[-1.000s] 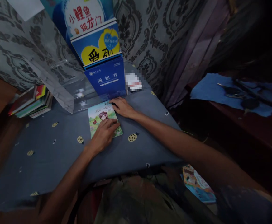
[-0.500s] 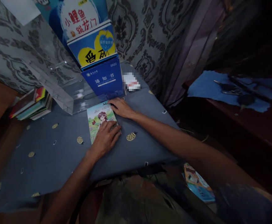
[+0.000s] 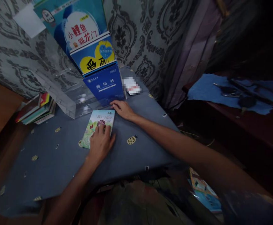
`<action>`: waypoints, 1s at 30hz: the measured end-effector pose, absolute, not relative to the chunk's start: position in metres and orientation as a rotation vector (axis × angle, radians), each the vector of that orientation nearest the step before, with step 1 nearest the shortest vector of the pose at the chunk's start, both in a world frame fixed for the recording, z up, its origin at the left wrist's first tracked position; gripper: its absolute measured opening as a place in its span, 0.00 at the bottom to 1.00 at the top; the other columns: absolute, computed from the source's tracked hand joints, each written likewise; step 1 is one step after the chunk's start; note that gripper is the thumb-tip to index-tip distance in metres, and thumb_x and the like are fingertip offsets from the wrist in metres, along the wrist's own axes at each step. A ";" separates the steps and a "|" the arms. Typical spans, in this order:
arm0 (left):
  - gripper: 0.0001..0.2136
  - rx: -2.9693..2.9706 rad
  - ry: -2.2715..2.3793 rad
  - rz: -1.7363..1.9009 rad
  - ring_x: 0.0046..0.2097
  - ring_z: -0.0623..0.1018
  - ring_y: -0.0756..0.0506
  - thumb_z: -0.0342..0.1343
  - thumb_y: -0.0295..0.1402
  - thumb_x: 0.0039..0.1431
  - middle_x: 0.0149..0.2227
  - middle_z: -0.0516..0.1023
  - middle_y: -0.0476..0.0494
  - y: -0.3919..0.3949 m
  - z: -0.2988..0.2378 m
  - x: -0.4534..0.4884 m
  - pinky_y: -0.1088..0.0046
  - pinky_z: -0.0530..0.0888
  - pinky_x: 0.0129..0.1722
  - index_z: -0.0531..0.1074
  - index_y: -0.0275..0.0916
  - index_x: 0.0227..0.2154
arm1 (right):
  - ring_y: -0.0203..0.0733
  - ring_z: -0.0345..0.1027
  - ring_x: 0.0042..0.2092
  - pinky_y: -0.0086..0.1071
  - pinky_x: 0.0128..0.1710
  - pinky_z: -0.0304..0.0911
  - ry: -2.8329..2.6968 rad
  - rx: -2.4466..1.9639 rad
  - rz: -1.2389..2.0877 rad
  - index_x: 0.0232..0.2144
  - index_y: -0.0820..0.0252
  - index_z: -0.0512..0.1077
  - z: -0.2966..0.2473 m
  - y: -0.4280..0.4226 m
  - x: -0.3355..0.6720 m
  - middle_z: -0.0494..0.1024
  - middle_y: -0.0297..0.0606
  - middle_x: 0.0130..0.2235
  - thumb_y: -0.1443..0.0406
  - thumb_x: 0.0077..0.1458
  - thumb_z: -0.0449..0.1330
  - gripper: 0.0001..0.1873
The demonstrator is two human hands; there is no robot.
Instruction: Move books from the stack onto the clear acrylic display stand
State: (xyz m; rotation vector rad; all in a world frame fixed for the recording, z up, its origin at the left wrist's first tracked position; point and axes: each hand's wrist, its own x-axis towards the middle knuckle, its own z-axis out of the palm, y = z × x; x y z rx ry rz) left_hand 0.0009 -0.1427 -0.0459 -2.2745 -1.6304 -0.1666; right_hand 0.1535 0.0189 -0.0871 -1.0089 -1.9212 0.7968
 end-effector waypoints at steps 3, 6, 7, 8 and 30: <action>0.10 -2.195 -1.789 -0.007 0.46 0.75 0.33 0.52 0.36 0.66 0.45 0.76 0.30 -0.131 -0.041 0.014 0.62 0.76 0.33 0.71 0.36 0.43 | 0.41 0.77 0.45 0.36 0.50 0.67 -1.870 -1.027 0.821 0.49 0.61 0.75 -0.087 0.020 0.155 0.85 0.39 0.42 0.71 0.65 0.50 0.16; 0.11 -2.205 -1.917 0.164 0.43 0.78 0.32 0.48 0.32 0.67 0.42 0.78 0.27 -0.124 -0.031 0.022 0.60 0.76 0.35 0.72 0.31 0.42 | 0.41 0.78 0.45 0.35 0.50 0.68 -1.825 -1.049 0.855 0.49 0.62 0.75 -0.085 0.022 0.156 0.85 0.40 0.41 0.71 0.65 0.51 0.16; 0.12 -2.217 -1.936 0.214 0.42 0.79 0.32 0.47 0.31 0.67 0.41 0.78 0.27 -0.123 -0.027 0.024 0.60 0.76 0.35 0.73 0.30 0.42 | 0.41 0.78 0.45 0.35 0.50 0.68 -1.812 -1.053 0.865 0.49 0.62 0.75 -0.085 0.022 0.156 0.85 0.40 0.41 0.71 0.65 0.51 0.16; 0.12 -2.229 -1.945 0.256 0.41 0.80 0.33 0.46 0.30 0.67 0.40 0.79 0.27 -0.122 -0.023 0.024 0.60 0.76 0.35 0.73 0.30 0.41 | 0.41 0.79 0.45 0.35 0.49 0.68 -1.800 -1.054 0.875 0.49 0.63 0.75 -0.085 0.022 0.157 0.85 0.40 0.41 0.71 0.65 0.51 0.16; 0.13 -2.297 -1.889 -0.020 0.46 0.79 0.37 0.52 0.41 0.69 0.44 0.80 0.35 -0.121 -0.025 -0.008 0.65 0.75 0.39 0.75 0.38 0.45 | 0.44 0.76 0.46 0.39 0.51 0.67 -1.932 -1.053 0.626 0.50 0.60 0.75 -0.079 0.004 0.157 0.84 0.41 0.44 0.68 0.66 0.51 0.16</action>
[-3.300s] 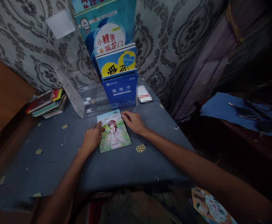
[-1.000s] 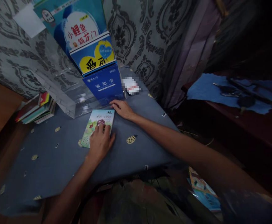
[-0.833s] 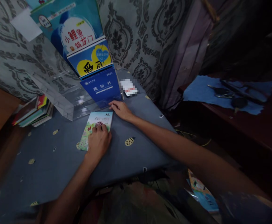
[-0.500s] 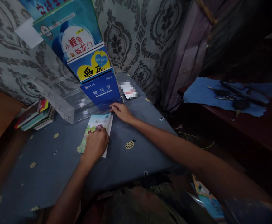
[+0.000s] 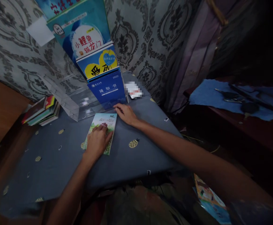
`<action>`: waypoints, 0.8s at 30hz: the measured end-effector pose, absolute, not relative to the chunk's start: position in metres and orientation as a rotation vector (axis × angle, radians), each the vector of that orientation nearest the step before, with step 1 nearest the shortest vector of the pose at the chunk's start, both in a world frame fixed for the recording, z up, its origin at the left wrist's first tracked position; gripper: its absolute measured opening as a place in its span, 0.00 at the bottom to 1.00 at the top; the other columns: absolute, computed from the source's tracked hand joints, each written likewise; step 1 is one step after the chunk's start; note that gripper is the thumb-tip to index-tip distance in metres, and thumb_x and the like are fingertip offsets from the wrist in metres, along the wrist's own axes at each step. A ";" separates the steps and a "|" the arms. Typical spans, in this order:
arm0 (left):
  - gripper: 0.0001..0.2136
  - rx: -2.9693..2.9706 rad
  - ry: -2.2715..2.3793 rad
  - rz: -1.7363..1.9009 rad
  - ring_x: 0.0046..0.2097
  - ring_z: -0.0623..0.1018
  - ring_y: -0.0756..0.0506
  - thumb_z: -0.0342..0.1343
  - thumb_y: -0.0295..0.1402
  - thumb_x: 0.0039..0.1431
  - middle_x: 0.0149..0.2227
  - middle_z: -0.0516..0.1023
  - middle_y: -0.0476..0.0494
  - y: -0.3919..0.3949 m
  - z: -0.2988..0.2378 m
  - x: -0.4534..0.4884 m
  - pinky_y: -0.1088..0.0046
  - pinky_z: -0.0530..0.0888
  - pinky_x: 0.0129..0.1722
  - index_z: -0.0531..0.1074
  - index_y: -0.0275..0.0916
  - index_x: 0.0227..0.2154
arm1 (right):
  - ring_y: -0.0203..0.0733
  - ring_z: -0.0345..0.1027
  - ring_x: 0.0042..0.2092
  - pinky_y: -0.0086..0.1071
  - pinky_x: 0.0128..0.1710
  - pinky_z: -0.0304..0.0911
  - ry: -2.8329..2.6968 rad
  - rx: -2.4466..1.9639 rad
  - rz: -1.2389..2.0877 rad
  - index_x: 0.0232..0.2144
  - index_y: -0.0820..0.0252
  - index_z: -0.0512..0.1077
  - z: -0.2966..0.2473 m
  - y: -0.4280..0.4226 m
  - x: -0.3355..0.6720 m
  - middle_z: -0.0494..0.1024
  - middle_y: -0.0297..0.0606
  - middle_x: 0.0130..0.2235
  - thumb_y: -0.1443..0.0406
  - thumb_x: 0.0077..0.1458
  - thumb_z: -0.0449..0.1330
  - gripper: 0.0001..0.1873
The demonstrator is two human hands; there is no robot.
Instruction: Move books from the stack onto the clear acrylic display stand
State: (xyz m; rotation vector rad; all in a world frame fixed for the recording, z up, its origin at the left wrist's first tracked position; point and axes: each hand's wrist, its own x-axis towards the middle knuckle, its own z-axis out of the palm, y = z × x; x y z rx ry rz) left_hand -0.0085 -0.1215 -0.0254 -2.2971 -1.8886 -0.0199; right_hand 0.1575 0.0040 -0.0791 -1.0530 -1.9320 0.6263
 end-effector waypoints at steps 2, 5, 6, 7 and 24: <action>0.15 -2.276 -1.939 -0.092 0.48 0.78 0.36 0.50 0.42 0.70 0.46 0.80 0.35 -0.118 -0.030 -0.027 0.63 0.75 0.40 0.74 0.39 0.48 | 0.49 0.72 0.55 0.43 0.57 0.64 -2.082 -1.029 0.503 0.52 0.61 0.75 -0.078 -0.008 0.155 0.81 0.46 0.51 0.67 0.66 0.53 0.17; 0.17 -2.232 -1.949 -0.252 0.54 0.75 0.35 0.49 0.40 0.71 0.55 0.76 0.31 -0.110 -0.044 -0.055 0.59 0.74 0.47 0.70 0.36 0.55 | 0.57 0.58 0.67 0.53 0.67 0.52 -2.305 -1.018 0.407 0.60 0.65 0.69 -0.078 -0.030 0.148 0.68 0.55 0.65 0.59 0.64 0.58 0.25; 0.18 -2.218 -1.959 -0.296 0.54 0.76 0.35 0.48 0.39 0.71 0.56 0.75 0.31 -0.108 -0.050 -0.062 0.59 0.74 0.48 0.69 0.36 0.57 | 0.59 0.53 0.70 0.57 0.68 0.47 -2.365 -1.036 0.398 0.62 0.65 0.67 -0.079 -0.038 0.144 0.64 0.57 0.67 0.56 0.63 0.59 0.29; 0.18 -2.209 -1.963 -0.324 0.53 0.76 0.36 0.47 0.38 0.71 0.56 0.75 0.31 -0.106 -0.056 -0.067 0.59 0.73 0.49 0.68 0.35 0.57 | 0.62 0.49 0.71 0.60 0.69 0.43 -2.416 -1.050 0.395 0.63 0.66 0.66 -0.079 -0.047 0.141 0.61 0.59 0.68 0.53 0.62 0.60 0.33; 0.16 -2.185 -2.171 -0.736 0.46 0.78 0.39 0.50 0.36 0.65 0.44 0.81 0.37 -0.096 -0.061 -0.086 0.63 0.73 0.47 0.73 0.36 0.52 | 0.59 0.40 0.74 0.58 0.71 0.36 -2.736 -0.730 0.576 0.66 0.65 0.62 -0.065 -0.118 0.131 0.53 0.62 0.71 0.51 0.61 0.63 0.38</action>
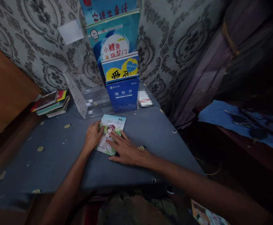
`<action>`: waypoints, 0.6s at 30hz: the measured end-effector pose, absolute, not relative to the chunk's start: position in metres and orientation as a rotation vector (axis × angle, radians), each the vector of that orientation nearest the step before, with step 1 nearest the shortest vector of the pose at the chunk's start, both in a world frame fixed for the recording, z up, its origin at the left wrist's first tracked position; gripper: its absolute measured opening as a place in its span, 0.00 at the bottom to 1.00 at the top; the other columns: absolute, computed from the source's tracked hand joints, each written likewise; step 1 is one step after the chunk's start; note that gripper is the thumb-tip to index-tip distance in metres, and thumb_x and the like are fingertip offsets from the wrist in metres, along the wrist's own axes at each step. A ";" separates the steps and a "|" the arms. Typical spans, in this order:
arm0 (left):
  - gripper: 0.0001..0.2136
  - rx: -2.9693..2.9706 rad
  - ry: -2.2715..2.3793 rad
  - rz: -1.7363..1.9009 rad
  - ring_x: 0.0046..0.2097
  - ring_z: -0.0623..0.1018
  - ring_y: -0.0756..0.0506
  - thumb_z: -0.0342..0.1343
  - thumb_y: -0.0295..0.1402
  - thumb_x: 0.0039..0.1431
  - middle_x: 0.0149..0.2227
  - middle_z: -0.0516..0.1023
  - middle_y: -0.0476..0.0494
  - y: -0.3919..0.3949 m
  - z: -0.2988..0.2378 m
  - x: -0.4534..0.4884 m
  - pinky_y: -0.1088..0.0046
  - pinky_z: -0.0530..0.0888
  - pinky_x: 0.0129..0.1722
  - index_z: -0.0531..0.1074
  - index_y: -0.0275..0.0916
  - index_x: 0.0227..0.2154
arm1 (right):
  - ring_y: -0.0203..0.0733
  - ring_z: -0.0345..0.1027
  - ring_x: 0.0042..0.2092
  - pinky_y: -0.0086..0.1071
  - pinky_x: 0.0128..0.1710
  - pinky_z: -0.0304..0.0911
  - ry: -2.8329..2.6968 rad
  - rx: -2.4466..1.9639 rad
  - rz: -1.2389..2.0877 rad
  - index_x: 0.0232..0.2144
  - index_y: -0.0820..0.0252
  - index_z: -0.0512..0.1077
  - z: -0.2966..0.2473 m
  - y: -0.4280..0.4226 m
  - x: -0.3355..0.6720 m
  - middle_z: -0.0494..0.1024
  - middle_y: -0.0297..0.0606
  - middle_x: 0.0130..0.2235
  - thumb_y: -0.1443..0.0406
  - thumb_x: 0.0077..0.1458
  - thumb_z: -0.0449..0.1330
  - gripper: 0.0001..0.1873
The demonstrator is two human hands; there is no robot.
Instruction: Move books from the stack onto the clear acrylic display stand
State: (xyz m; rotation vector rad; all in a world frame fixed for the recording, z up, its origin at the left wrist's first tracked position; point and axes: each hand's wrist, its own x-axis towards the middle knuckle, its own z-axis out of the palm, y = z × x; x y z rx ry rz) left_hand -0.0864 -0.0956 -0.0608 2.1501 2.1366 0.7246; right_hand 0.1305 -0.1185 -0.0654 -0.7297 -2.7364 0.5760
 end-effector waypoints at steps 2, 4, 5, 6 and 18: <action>0.18 1.898 2.076 0.829 0.39 0.79 0.42 0.51 0.38 0.63 0.38 0.81 0.41 -0.092 -0.057 -0.093 0.67 0.74 0.41 0.73 0.36 0.52 | 0.58 0.39 0.74 0.58 0.72 0.35 -2.749 -0.718 0.598 0.66 0.66 0.62 -0.064 -0.116 0.135 0.53 0.62 0.71 0.54 0.61 0.63 0.37; 0.20 1.621 2.016 0.920 0.31 0.76 0.46 0.53 0.41 0.59 0.30 0.79 0.45 -0.089 -0.053 -0.100 0.72 0.71 0.31 0.74 0.34 0.50 | 0.58 0.39 0.74 0.57 0.72 0.33 -2.760 -0.698 0.628 0.66 0.66 0.62 -0.064 -0.114 0.140 0.52 0.62 0.72 0.55 0.61 0.63 0.37; 0.21 1.497 1.980 0.949 0.29 0.74 0.47 0.55 0.43 0.56 0.27 0.76 0.47 -0.089 -0.051 -0.103 0.74 0.69 0.27 0.74 0.33 0.48 | 0.57 0.38 0.74 0.57 0.72 0.32 -2.763 -0.683 0.648 0.66 0.66 0.62 -0.065 -0.112 0.142 0.52 0.62 0.72 0.55 0.61 0.63 0.37; 0.23 1.399 1.938 0.962 0.26 0.72 0.48 0.56 0.45 0.54 0.25 0.74 0.49 -0.090 -0.050 -0.106 0.76 0.66 0.24 0.75 0.33 0.46 | 0.57 0.38 0.74 0.57 0.72 0.31 -2.763 -0.665 0.668 0.67 0.66 0.62 -0.066 -0.111 0.144 0.51 0.61 0.72 0.55 0.60 0.64 0.38; 0.21 1.405 1.776 0.937 0.23 0.66 0.49 0.56 0.52 0.45 0.18 0.68 0.50 -0.087 -0.050 -0.104 0.75 0.60 0.22 0.74 0.36 0.22 | 0.55 0.43 0.73 0.56 0.72 0.30 -2.691 -0.582 0.846 0.64 0.60 0.67 -0.064 -0.100 0.154 0.56 0.54 0.71 0.51 0.58 0.66 0.36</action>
